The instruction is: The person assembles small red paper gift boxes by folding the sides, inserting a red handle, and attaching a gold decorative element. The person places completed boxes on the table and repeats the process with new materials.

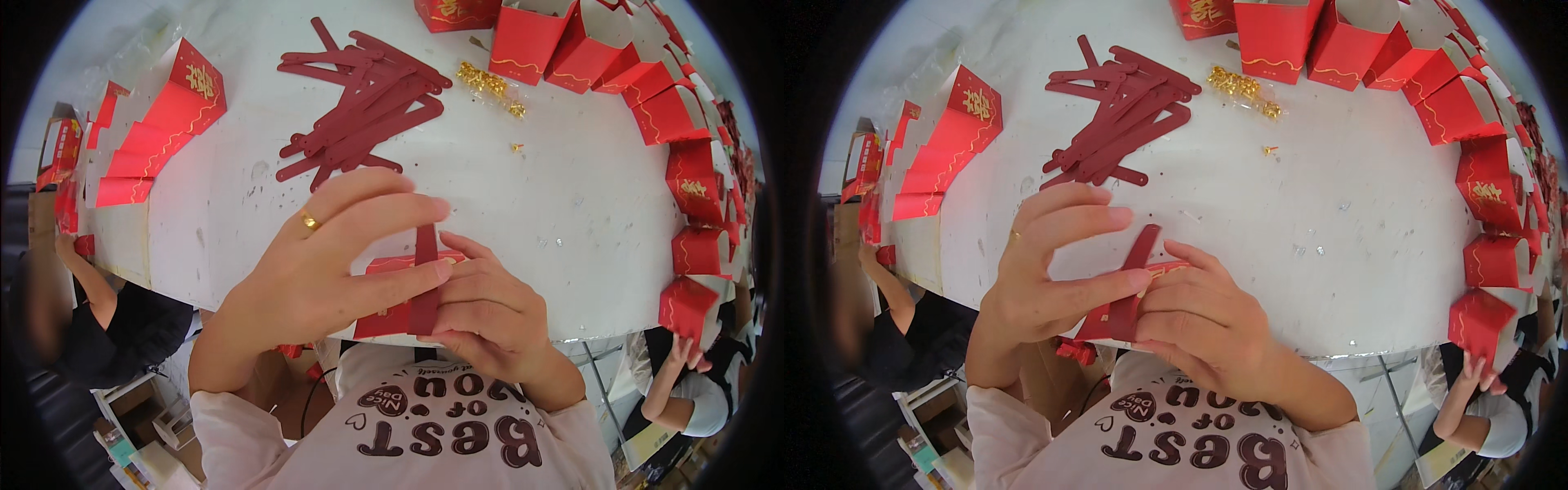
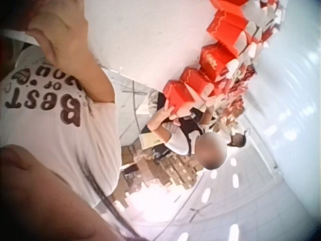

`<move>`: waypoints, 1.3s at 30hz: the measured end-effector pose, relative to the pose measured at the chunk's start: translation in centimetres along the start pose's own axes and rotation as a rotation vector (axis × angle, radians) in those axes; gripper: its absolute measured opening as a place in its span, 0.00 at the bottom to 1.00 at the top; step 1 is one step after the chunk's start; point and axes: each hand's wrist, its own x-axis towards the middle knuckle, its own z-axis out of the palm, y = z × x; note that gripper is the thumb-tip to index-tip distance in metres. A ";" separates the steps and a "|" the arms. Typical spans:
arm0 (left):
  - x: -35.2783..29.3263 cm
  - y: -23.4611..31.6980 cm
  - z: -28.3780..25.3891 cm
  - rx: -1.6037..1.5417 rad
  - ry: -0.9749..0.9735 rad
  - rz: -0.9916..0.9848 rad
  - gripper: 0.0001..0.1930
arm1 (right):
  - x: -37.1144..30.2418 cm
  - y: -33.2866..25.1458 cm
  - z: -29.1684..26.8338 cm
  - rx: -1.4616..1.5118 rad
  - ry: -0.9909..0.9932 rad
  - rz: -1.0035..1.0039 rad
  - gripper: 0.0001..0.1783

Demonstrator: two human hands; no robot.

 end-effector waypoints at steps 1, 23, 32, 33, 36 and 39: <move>0.0 -0.3 0.1 -0.030 -0.016 0.018 0.11 | 0.0 0.0 0.0 -0.004 -0.005 0.003 0.09; -3.0 3.0 0.6 -1.130 0.066 -1.117 0.06 | -0.2 -0.2 0.6 -0.202 0.178 -0.073 0.11; -3.0 3.8 -0.5 -0.858 -0.065 -0.945 0.08 | -0.6 0.1 0.4 -0.230 0.220 -0.070 0.11; -3.2 3.8 -0.3 -0.850 -0.052 -0.900 0.08 | -0.7 0.2 0.4 -0.234 0.216 -0.083 0.11; -3.2 3.9 -0.3 -0.777 -0.063 -0.780 0.10 | -0.6 0.1 0.5 -0.249 0.210 -0.100 0.12; -2.9 4.3 -0.2 -0.631 -0.089 -0.697 0.13 | -0.5 -0.4 0.6 -0.240 0.259 -0.039 0.14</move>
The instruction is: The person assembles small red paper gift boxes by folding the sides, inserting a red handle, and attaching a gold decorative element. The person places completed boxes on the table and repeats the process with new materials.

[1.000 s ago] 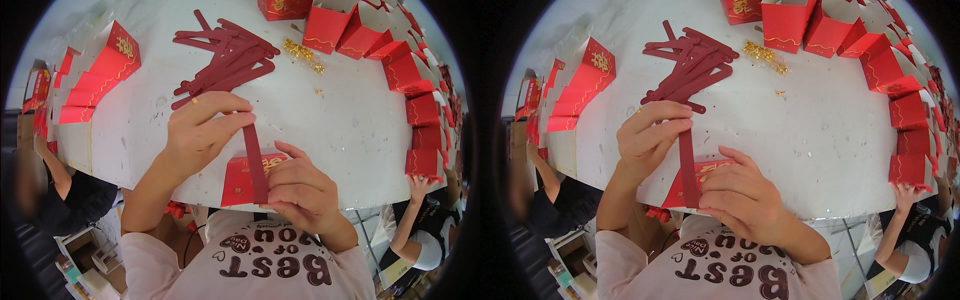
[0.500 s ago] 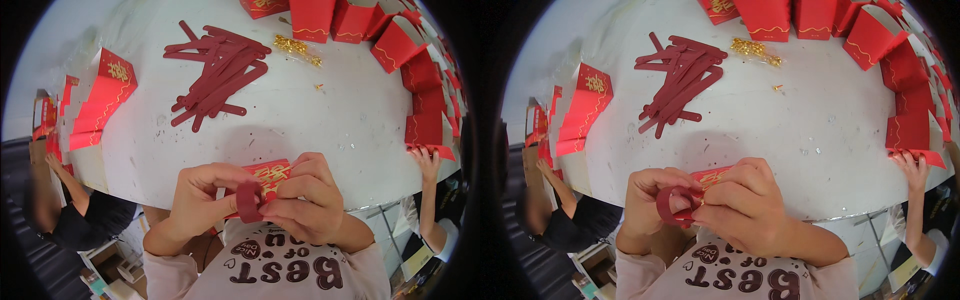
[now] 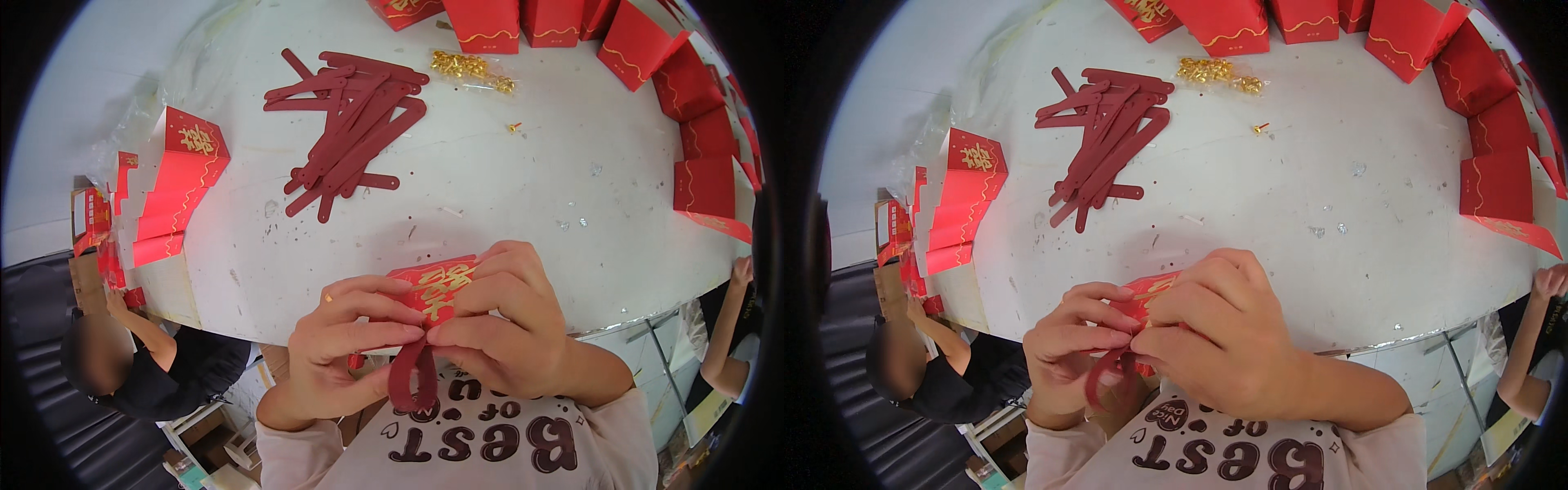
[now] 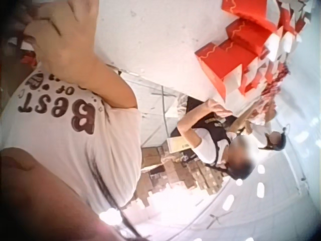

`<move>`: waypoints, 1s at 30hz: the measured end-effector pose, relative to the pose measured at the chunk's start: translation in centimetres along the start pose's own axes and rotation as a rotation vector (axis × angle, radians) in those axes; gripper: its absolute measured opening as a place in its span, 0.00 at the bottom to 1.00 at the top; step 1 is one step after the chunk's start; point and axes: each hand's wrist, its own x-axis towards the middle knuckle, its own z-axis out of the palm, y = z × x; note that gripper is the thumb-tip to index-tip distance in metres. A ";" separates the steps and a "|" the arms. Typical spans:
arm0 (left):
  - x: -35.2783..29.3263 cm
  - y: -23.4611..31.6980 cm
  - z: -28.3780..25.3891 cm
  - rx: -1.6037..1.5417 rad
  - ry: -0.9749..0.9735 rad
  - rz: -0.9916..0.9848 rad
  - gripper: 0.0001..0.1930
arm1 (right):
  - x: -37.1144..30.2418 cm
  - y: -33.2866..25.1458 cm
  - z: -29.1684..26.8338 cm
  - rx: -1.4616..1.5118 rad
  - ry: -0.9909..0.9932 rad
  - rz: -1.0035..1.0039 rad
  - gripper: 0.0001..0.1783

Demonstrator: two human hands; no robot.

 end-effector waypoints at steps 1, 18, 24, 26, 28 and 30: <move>-0.1 0.1 0.1 0.056 0.007 0.022 0.14 | -0.1 0.0 0.0 0.027 -0.011 0.031 0.15; -1.7 -2.5 1.8 0.211 0.198 0.364 0.15 | 0.5 -0.3 -0.8 0.082 -0.258 0.141 0.21; -1.6 -2.4 1.8 0.229 0.200 0.367 0.15 | 0.8 -0.1 -0.9 0.063 -0.296 0.089 0.21; -1.5 -2.3 1.8 0.243 0.197 0.362 0.15 | 0.5 0.0 -0.8 0.078 -0.252 0.085 0.21; -1.6 -2.4 1.8 0.256 0.201 0.363 0.15 | 0.3 0.2 -0.7 0.098 -0.222 0.062 0.21; -1.7 -2.4 1.8 0.264 0.199 0.364 0.16 | 0.1 0.3 -0.7 0.118 -0.203 0.027 0.21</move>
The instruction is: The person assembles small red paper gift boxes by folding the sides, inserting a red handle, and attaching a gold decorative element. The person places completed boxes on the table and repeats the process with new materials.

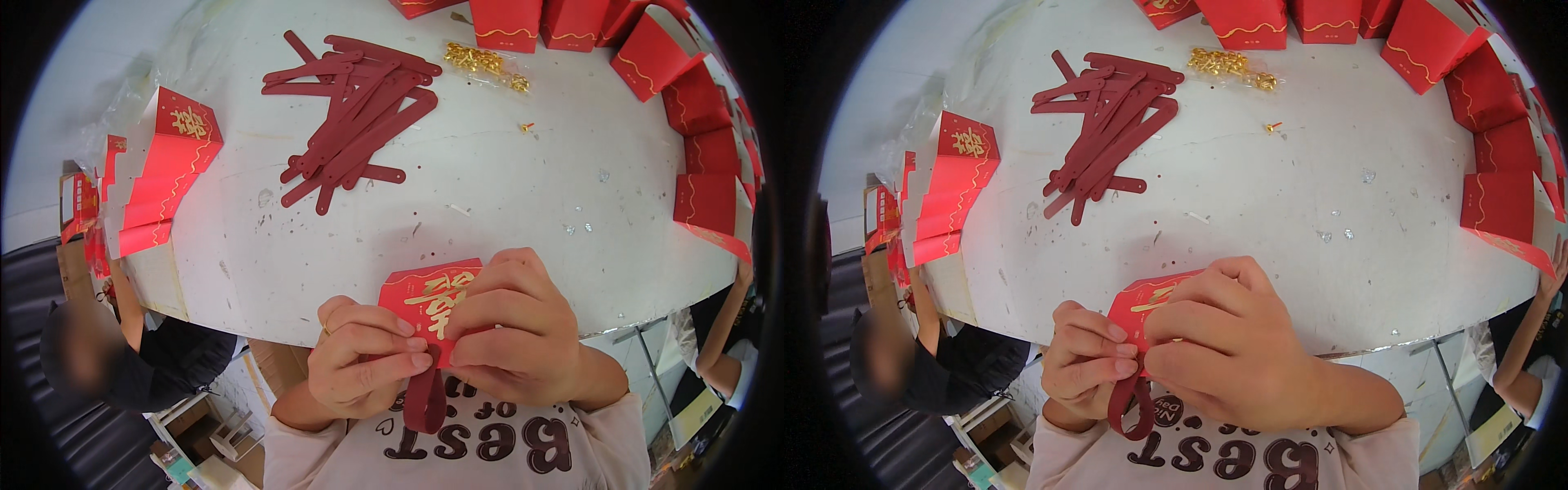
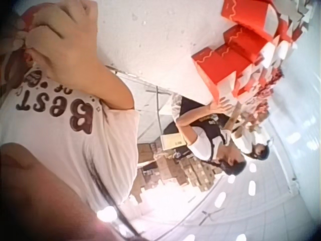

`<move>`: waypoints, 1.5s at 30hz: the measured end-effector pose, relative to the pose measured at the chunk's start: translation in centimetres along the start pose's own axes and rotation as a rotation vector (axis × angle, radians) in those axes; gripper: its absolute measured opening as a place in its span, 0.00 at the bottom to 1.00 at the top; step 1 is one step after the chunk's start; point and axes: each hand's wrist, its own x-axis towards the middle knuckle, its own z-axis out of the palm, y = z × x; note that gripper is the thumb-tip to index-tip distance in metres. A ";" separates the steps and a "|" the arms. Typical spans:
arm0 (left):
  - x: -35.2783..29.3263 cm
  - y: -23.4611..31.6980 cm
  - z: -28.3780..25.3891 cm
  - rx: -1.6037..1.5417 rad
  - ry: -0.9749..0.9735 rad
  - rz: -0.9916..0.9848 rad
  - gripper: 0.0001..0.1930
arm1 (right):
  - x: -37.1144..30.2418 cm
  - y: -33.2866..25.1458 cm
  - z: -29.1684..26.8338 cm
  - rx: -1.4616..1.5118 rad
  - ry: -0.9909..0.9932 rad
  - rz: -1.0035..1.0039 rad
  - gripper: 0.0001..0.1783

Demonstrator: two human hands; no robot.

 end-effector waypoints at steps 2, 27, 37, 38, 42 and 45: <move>0.0 0.0 -0.1 0.001 -0.007 0.005 0.16 | 0.4 -0.4 -0.1 -0.050 -0.005 0.041 0.20; 0.9 -0.6 -0.1 -0.085 0.025 -0.060 0.12 | 0.2 -0.2 0.0 -0.083 0.044 0.076 0.16; 1.0 -0.3 -0.1 -0.372 0.029 -0.294 0.13 | 0.2 -0.1 -0.1 0.071 -0.009 0.199 0.13; 1.3 -0.2 0.0 -0.404 0.049 -0.356 0.13 | 0.3 -0.2 0.0 0.090 0.007 0.223 0.14; 1.5 -0.5 -0.2 -0.253 0.027 -0.115 0.13 | 0.1 -0.1 0.2 0.085 0.049 0.171 0.14; 1.1 -0.2 -0.4 -0.185 0.028 -0.177 0.10 | 0.3 -0.3 0.4 0.024 0.098 0.100 0.13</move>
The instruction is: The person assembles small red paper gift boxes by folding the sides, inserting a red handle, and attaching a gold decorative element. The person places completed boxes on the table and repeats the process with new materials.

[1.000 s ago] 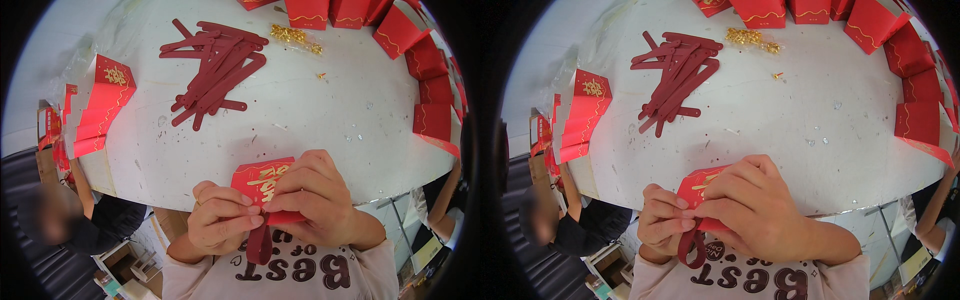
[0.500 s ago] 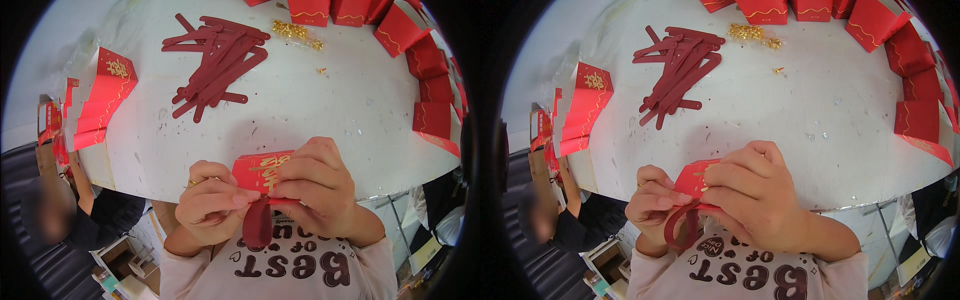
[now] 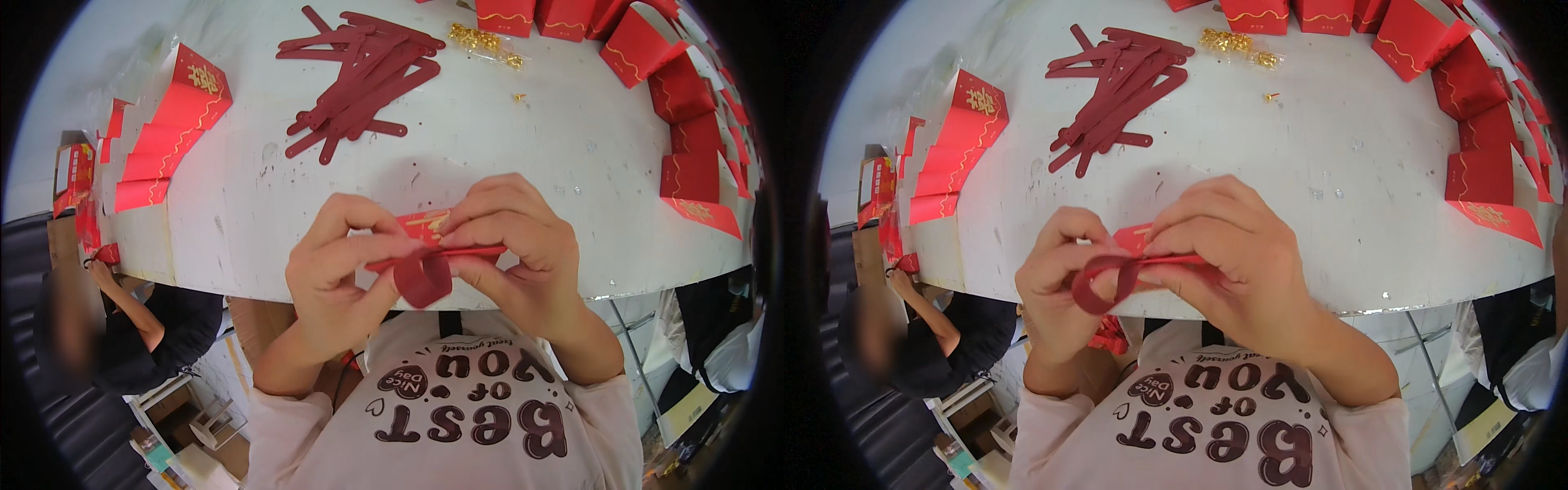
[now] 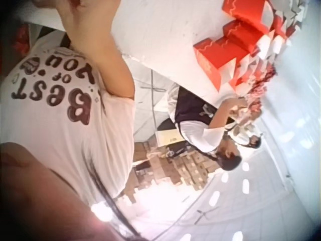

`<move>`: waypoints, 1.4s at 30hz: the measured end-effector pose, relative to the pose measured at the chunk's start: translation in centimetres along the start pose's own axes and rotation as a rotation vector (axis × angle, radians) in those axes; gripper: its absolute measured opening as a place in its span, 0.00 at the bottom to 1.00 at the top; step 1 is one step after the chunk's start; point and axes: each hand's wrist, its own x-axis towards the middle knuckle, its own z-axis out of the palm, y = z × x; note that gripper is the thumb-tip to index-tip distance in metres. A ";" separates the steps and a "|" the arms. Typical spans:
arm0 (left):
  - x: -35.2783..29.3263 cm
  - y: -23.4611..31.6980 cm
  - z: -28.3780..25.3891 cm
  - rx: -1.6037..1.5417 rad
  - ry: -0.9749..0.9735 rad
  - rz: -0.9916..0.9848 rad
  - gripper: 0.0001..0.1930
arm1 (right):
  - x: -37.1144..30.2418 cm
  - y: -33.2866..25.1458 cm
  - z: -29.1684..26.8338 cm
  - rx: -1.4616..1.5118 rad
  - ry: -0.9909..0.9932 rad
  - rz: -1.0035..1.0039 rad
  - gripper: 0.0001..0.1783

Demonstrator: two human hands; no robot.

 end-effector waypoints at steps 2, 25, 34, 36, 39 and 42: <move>-0.1 0.6 0.2 0.024 0.017 -0.058 0.09 | 0.2 -0.2 -0.2 -0.042 -0.054 -0.047 0.11; -0.6 -1.4 1.1 -0.253 0.021 -0.184 0.10 | 3.7 -2.0 -2.5 0.045 -0.352 -0.002 0.14; -0.6 -1.1 2.0 -0.056 0.103 0.001 0.07 | 3.6 -1.8 -1.8 0.365 -0.208 0.179 0.07; -0.5 -1.2 1.9 -0.006 0.066 0.018 0.07 | 3.6 -1.7 -1.9 0.350 -0.173 0.142 0.05; -0.2 -1.4 2.0 0.110 0.080 0.108 0.07 | 3.3 -1.4 -1.7 0.302 -0.067 0.106 0.04; -1.0 -0.4 2.2 0.288 0.191 0.168 0.06 | 3.0 -2.3 -1.8 0.315 -0.102 0.256 0.06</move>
